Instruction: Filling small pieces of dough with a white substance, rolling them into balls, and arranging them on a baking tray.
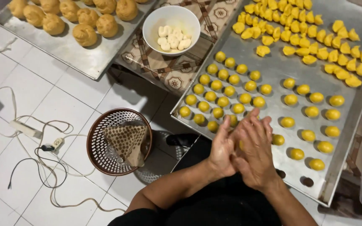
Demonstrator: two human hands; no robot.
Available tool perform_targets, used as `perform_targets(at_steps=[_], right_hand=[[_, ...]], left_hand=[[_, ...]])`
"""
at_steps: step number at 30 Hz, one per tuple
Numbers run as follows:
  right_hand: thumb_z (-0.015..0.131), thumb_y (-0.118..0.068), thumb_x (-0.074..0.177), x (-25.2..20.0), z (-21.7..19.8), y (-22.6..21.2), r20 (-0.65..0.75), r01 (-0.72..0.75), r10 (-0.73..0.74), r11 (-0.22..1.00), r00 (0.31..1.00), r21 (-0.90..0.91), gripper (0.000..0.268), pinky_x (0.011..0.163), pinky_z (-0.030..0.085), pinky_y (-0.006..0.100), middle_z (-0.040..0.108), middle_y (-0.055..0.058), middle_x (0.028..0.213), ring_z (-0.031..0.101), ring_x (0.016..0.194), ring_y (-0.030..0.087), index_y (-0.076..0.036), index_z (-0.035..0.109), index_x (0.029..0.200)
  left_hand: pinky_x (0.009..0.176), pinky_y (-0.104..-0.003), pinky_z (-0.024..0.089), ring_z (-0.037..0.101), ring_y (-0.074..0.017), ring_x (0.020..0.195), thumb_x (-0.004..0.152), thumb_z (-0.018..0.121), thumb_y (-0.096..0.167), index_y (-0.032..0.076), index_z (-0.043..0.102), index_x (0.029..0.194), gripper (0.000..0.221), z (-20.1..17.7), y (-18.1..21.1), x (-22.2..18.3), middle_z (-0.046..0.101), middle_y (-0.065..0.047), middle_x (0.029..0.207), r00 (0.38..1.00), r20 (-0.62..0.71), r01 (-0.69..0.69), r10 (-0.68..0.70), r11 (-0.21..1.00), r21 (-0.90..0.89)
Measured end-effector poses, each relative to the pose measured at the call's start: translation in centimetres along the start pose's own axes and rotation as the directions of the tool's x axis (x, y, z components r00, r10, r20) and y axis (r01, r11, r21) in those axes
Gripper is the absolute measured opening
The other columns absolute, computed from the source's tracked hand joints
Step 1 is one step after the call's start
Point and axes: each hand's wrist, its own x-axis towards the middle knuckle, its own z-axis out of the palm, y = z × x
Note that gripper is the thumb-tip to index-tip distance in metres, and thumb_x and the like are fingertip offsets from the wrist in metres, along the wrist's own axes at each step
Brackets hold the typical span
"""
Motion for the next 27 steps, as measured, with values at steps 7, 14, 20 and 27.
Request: perform_targets(at_steps=[7, 14, 20, 27], right_hand=[[0.036, -0.044, 0.103, 0.2, -0.2, -0.7, 0.068, 0.048, -0.048, 0.999, 0.997, 0.012, 0.063, 0.123, 0.002, 0.068, 0.036, 0.015, 0.163, 0.022, 0.155, 0.04, -0.007, 0.043, 0.152], [0.028, -0.037, 0.112, 2.4, -4.3, 0.9, -0.202, 0.0, 0.023, 0.993, 0.979, 0.114, 0.056, 0.14, 0.017, 0.061, 0.036, 0.012, 0.167, 0.028, 0.162, 0.035, -0.011, 0.033, 0.161], [0.024, -0.05, 0.11, 3.0, -0.6, -0.1, -0.028, 0.105, -0.108, 0.991, 0.994, -0.082, 0.061, 0.129, -0.005, 0.069, 0.034, 0.008, 0.166, 0.013, 0.16, 0.031, -0.014, 0.036, 0.157], [0.041, -0.022, 0.102, 3.8, -3.5, 0.9, -0.027, -0.201, 0.21, 0.959, 0.977, 0.201, 0.06, 0.126, 0.005, 0.056, 0.02, 0.021, 0.17, 0.014, 0.159, 0.039, -0.001, 0.035, 0.158]], left_hand=[[0.122, -0.043, 0.035, 0.038, -0.0244, 0.145, 0.107, 0.021, 0.064, 0.015, 0.018, 0.17, 0.079, 1.0, 0.7, 1.1, 0.027, -0.009, 0.17, 0.999, -0.033, -0.006, 0.007, 0.999, 0.049], [0.123, -0.043, 0.043, 0.053, -0.0279, 0.142, 0.123, 0.03, 0.054, 0.009, 0.042, 0.162, 0.06, 1.4, 0.3, 1.5, 0.049, -0.016, 0.158, 0.99, 0.133, 0.006, 0.038, 0.95, -0.311], [0.127, -0.044, 0.036, 0.038, -0.0299, 0.151, 0.122, 0.023, 0.05, 0.014, 0.024, 0.172, 0.061, -0.5, -0.8, 1.1, 0.033, -0.015, 0.168, 0.975, 0.201, 0.013, 0.099, 0.871, -0.49], [0.101, -0.04, 0.055, 0.069, -0.0241, 0.114, 0.111, 0.053, 0.037, 0.011, 0.067, 0.127, 0.034, 0.2, -0.1, -1.4, 0.071, -0.011, 0.127, 0.978, -0.204, -0.069, 0.047, 0.993, -0.1]])
